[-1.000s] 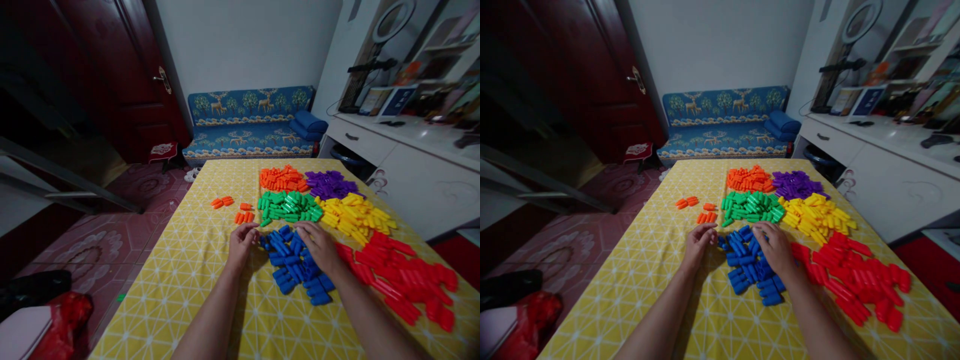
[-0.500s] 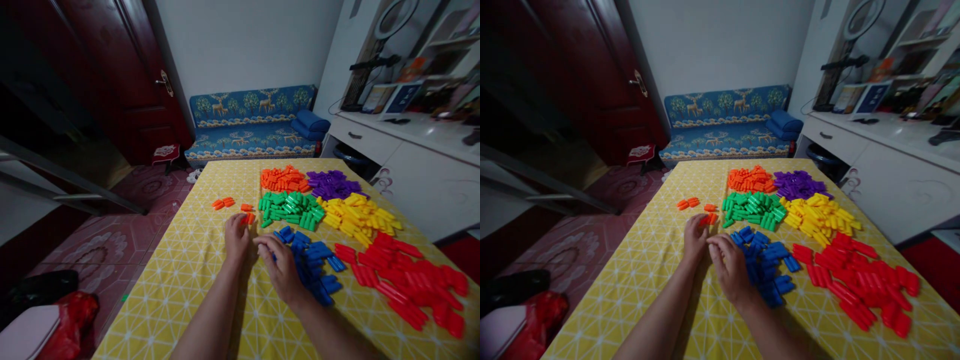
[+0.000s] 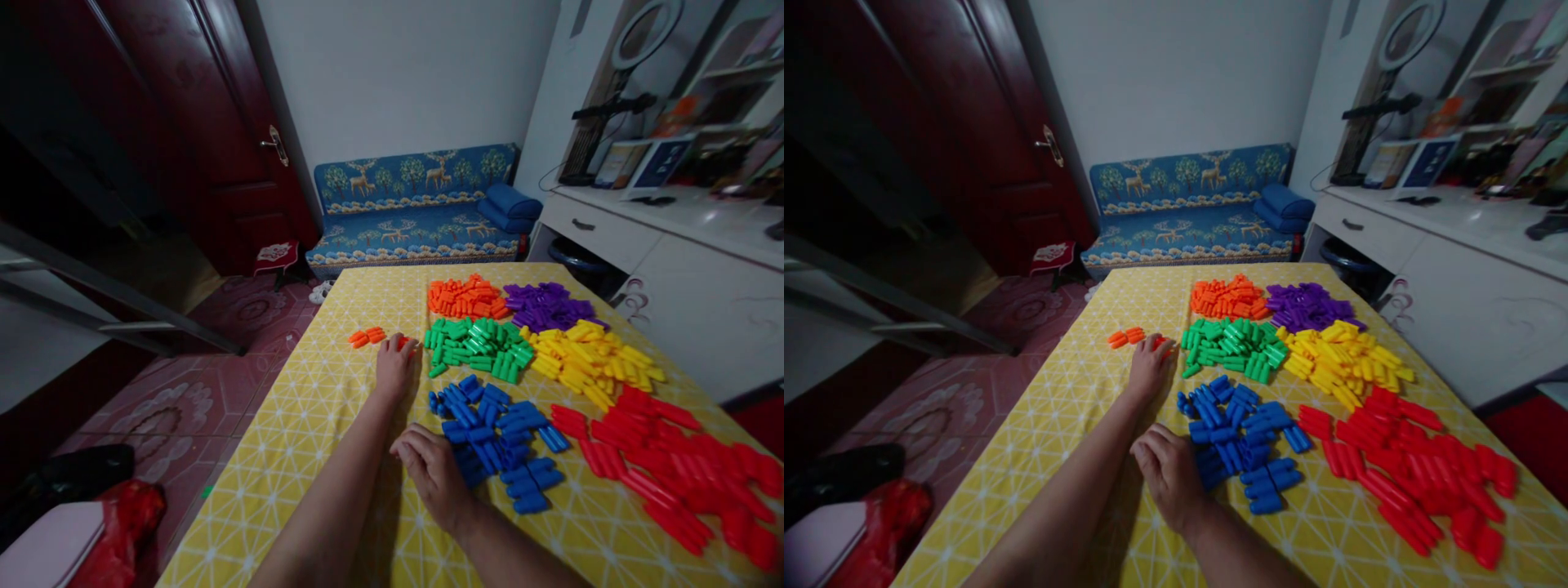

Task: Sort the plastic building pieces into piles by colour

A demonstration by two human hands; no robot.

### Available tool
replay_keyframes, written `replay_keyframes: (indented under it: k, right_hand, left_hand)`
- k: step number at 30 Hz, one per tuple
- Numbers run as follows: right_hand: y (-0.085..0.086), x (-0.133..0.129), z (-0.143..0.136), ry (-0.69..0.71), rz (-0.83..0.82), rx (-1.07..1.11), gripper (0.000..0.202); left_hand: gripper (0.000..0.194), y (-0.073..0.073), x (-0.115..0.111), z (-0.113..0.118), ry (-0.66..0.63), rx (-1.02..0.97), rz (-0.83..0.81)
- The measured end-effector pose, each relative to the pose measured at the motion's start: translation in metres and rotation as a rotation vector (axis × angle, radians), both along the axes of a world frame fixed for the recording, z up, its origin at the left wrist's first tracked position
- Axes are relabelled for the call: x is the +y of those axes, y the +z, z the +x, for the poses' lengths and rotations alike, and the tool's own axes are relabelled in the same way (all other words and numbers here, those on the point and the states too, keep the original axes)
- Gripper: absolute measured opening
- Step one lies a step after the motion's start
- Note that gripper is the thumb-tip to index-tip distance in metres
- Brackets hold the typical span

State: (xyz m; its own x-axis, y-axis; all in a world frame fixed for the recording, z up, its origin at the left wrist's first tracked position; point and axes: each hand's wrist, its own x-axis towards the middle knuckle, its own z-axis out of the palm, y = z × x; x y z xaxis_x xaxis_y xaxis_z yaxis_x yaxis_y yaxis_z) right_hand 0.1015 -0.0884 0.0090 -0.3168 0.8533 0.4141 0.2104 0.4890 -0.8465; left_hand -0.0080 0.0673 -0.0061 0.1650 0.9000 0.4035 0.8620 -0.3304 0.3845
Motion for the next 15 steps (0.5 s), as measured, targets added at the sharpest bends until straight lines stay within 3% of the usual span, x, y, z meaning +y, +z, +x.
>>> replay_keyframes:
  k: [5, 9, 11, 15]
  right_hand:
    - [0.000, 0.001, 0.000, 0.010, -0.004, -0.006, 0.031]
    - [0.001, 0.000, -0.001, 0.013, -0.005, -0.003, 0.030]
    - [0.001, 0.000, -0.001, 0.015, 0.003, 0.002, 0.029]
    - [0.000, -0.001, -0.001, -0.023, 0.080, 0.075, 0.021]
  left_hand:
    - [0.024, 0.010, -0.019, -0.001, 0.091, 0.017, -0.032]
    - [0.024, 0.013, -0.041, -0.005, 0.153, -0.132, -0.090]
    - [0.025, 0.012, -0.051, -0.009, 0.161, -0.364, -0.100]
    - [0.037, 0.013, -0.073, -0.014, 0.195, -1.160, -0.275]
